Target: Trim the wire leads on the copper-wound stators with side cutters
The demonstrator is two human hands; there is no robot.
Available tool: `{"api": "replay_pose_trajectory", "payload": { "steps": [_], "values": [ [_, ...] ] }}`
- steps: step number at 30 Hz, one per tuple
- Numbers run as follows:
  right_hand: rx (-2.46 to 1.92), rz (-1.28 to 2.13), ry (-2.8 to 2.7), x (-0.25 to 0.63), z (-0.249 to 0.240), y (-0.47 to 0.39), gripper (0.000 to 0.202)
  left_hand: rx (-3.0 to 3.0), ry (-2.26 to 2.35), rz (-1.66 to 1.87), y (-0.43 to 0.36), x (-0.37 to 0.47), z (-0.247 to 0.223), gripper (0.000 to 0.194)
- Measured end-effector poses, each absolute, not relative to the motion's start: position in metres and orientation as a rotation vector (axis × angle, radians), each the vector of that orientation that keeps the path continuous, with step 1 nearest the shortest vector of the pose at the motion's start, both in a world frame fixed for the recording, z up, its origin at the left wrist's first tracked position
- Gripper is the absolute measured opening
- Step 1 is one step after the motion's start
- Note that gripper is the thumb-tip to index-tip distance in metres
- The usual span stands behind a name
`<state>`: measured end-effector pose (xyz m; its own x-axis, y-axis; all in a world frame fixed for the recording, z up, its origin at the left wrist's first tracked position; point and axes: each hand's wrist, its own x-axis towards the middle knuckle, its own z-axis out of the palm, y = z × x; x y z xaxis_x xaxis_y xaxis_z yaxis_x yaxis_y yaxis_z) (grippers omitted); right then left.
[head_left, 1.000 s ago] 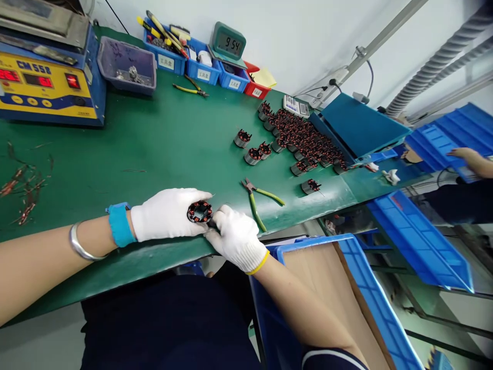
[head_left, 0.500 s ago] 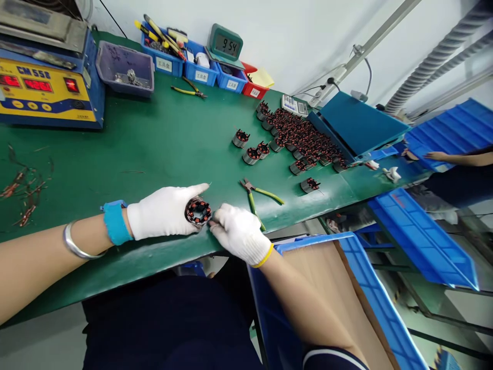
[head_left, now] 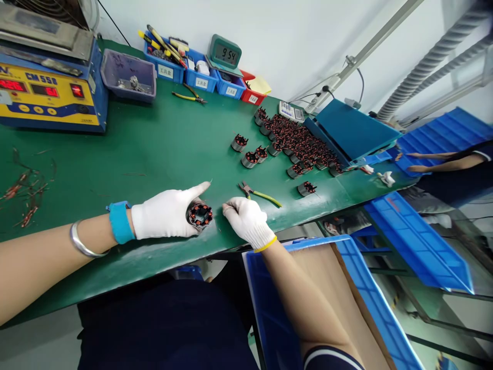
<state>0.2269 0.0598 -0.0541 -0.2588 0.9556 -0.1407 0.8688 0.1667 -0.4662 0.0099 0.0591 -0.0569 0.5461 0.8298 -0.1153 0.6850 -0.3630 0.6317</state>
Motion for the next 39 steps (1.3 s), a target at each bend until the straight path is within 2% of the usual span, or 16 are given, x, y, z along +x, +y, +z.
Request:
{"api": "replay_pose_trajectory", "payload": {
  "steps": [2,7,11,19,24,28,30,33,34,35,36,39],
  "values": [
    [-1.777,0.717,-2.231,0.225,-0.051,0.062,0.033,2.136,1.196,0.293,0.060,0.010,-0.056,0.102],
    [-1.512,1.066,-2.159,0.209,-0.052,0.068,0.027,2.111,1.184,0.297,0.059,0.008,-0.055,0.105],
    [-1.527,1.113,-2.007,0.198,-0.064,0.070,0.015,2.115,1.141,0.309,0.059,0.007,-0.057,0.107],
    [-1.580,1.095,-1.905,0.201,-0.064,0.068,0.023,2.134,1.123,0.340,0.060,0.005,-0.059,0.109],
    [-2.036,0.653,-2.084,0.213,-0.054,0.057,0.022,2.138,1.121,0.321,0.060,0.004,-0.060,0.109],
    [-2.104,0.040,-2.314,0.214,-0.028,0.036,0.022,2.170,1.134,0.310,0.057,0.007,-0.060,0.105],
    [-1.913,-0.083,-2.343,0.211,-0.018,0.026,0.036,2.174,1.141,0.313,0.055,0.008,-0.060,0.105],
    [-1.590,0.249,-2.478,0.209,-0.021,0.016,0.090,2.184,1.151,0.312,0.055,0.009,-0.061,0.104],
    [-1.571,0.376,-2.496,0.209,-0.027,0.015,0.102,2.186,1.154,0.303,0.056,0.009,-0.060,0.104],
    [-1.604,0.477,-2.484,0.210,-0.034,0.015,0.104,2.185,1.158,0.291,0.056,0.008,-0.060,0.105],
    [-1.662,0.555,-2.449,0.211,-0.042,0.015,0.096,2.180,1.158,0.278,0.057,0.008,-0.060,0.105],
    [-1.733,0.672,-2.358,0.219,-0.061,0.019,0.047,2.173,1.140,0.251,0.059,0.008,-0.059,0.108]
  ]
}}
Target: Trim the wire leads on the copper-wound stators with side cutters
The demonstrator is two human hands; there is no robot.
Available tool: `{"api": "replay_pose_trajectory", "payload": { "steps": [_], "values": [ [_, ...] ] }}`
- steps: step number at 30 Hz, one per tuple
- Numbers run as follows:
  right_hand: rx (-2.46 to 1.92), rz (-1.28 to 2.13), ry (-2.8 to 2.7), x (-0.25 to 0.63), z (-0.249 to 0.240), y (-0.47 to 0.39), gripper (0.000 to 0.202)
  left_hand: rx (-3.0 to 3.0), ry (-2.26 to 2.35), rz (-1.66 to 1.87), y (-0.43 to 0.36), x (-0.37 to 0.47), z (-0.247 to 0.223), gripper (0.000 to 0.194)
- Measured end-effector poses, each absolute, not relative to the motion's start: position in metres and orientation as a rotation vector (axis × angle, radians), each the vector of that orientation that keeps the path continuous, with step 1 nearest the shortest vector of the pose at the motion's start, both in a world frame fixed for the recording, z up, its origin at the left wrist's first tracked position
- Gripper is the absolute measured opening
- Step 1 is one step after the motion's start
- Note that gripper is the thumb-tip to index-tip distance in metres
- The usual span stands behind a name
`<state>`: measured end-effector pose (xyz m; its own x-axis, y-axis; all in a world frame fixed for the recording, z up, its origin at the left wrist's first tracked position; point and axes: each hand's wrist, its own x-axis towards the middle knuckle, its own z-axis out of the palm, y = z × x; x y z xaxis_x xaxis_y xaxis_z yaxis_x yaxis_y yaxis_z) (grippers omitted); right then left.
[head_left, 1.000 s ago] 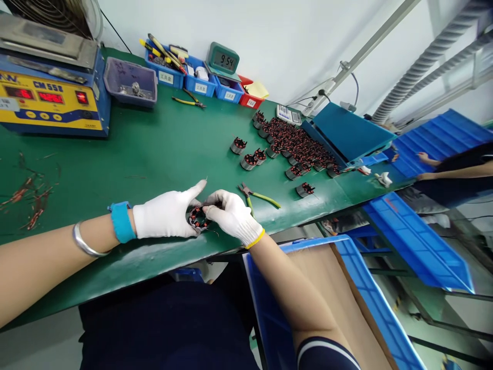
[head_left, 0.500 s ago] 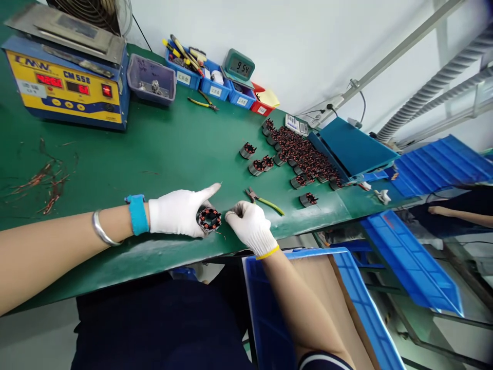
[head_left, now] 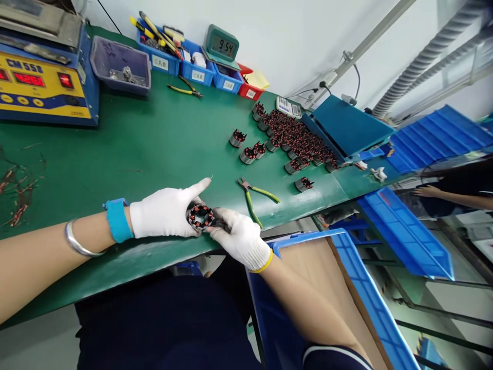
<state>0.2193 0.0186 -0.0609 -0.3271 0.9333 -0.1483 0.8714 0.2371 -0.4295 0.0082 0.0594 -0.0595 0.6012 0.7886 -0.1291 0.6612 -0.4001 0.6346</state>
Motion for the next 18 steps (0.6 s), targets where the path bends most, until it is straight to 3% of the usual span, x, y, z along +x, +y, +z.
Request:
{"api": "replay_pose_trajectory", "payload": {
  "steps": [2,6,13,18],
  "values": [
    [-1.669,0.674,-2.368,0.225,-0.067,0.021,0.032,2.176,1.140,0.245,0.060,0.009,-0.060,0.107],
    [-1.571,0.698,-2.353,0.230,-0.067,0.026,0.026,2.302,1.171,0.322,0.057,0.014,-0.065,0.098],
    [-1.514,1.023,-2.182,0.234,-0.061,0.029,0.021,2.290,1.055,0.406,0.046,0.028,-0.060,0.037],
    [-1.530,1.161,-2.072,0.237,-0.057,0.026,0.021,2.364,1.061,0.396,0.042,0.038,-0.060,0.014]
  ]
}}
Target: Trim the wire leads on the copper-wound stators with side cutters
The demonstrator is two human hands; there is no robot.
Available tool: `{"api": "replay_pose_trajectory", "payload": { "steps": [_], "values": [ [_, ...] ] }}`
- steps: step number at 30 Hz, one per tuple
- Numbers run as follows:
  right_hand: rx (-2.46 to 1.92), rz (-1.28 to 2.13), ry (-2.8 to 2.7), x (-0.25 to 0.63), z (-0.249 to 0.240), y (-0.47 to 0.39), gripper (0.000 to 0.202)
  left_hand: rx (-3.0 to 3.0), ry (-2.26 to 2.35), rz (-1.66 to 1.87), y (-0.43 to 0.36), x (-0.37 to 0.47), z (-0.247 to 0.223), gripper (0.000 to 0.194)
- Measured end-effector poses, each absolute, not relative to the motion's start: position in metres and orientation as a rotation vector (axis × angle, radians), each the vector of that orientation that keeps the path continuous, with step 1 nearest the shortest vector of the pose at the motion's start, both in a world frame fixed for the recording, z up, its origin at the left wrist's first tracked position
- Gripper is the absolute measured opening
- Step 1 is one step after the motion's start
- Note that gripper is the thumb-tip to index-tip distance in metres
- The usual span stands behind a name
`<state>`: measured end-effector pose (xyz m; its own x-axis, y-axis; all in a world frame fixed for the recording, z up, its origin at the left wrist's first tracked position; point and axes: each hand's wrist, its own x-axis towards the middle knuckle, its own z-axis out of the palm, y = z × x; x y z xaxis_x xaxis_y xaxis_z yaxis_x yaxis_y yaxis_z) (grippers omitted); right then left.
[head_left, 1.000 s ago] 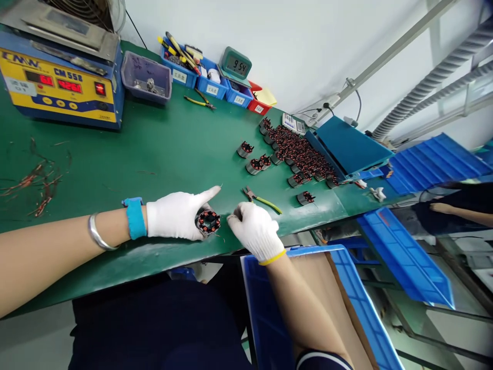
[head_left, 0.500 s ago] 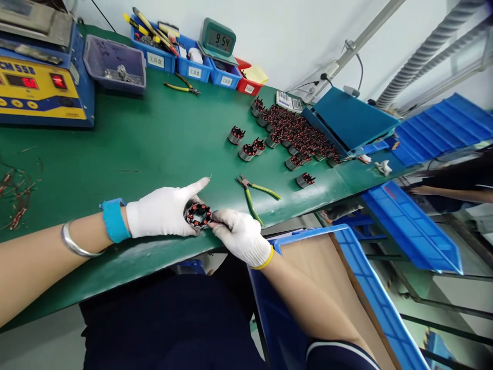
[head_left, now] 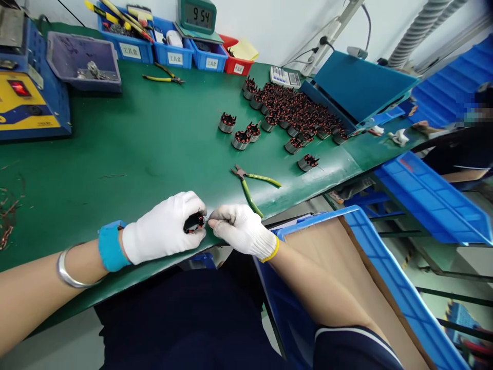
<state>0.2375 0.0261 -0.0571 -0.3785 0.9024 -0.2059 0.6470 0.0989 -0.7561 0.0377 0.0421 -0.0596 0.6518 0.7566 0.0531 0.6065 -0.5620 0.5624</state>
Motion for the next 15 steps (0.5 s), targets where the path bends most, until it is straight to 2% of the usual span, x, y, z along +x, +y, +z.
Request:
{"api": "replay_pose_trajectory", "payload": {
  "steps": [10,15],
  "values": [
    [-1.629,1.466,-1.901,0.267,-0.037,0.036,0.023,2.454,1.037,0.570,0.038,0.045,-0.078,0.007],
    [-1.686,1.281,-2.110,0.276,-0.033,0.039,0.021,2.477,1.014,0.627,0.038,0.047,-0.078,0.003]
  ]
}}
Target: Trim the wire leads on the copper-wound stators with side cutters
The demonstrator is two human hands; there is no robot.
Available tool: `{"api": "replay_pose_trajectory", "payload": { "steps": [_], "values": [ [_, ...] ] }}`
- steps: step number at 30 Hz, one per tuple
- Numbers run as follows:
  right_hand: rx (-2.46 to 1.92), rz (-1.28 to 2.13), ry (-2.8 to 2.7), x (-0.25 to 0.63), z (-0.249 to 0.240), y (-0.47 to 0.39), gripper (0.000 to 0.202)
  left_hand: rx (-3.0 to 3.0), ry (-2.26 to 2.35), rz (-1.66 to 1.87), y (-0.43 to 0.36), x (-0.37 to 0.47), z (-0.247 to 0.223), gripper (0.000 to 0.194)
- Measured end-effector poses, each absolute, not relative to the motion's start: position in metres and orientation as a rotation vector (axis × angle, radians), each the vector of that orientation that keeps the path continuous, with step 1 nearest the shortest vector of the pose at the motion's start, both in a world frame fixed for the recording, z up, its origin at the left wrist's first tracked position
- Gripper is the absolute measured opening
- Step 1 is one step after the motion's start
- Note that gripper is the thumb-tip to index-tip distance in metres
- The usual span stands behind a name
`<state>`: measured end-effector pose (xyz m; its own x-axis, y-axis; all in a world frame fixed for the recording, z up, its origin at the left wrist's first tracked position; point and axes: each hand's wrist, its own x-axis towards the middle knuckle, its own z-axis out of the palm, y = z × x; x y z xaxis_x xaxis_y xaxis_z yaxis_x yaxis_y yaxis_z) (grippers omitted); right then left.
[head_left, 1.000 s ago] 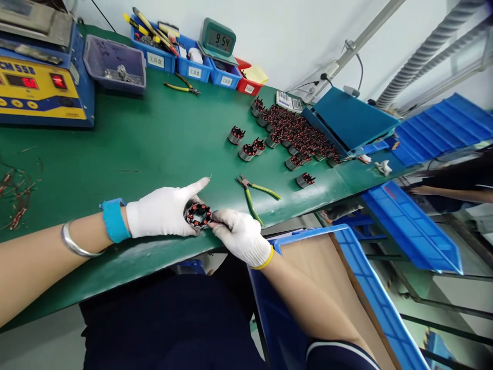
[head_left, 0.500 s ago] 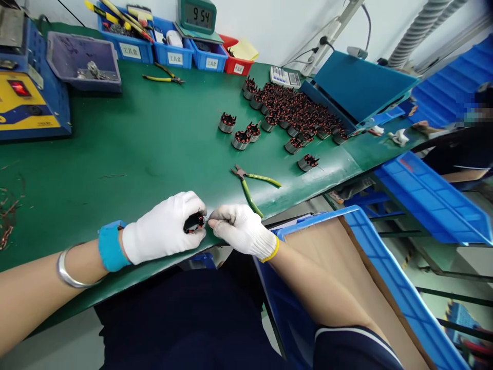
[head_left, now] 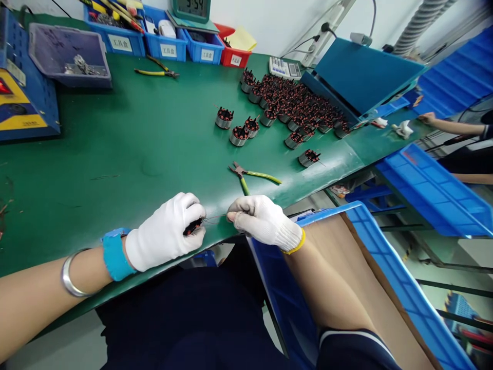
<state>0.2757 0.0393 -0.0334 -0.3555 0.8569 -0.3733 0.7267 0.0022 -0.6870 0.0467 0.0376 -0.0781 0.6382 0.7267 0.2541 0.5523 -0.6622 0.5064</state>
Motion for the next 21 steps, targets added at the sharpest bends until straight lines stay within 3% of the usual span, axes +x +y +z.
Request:
{"api": "replay_pose_trajectory", "payload": {
  "steps": [4,9,15,21],
  "values": [
    [-1.620,1.230,-2.343,0.277,-0.023,0.040,0.019,2.487,1.000,0.639,0.038,0.047,-0.078,0.003],
    [-1.692,0.922,-2.322,0.263,-0.015,0.036,0.052,2.496,0.987,0.635,0.039,0.046,-0.080,0.004],
    [-1.461,1.294,-2.250,0.259,-0.037,0.040,0.023,2.505,0.977,0.624,0.039,0.045,-0.082,0.007],
    [-1.562,1.378,-1.908,0.264,-0.056,0.048,0.026,2.510,0.995,0.606,0.040,0.045,-0.083,0.011]
  ]
}}
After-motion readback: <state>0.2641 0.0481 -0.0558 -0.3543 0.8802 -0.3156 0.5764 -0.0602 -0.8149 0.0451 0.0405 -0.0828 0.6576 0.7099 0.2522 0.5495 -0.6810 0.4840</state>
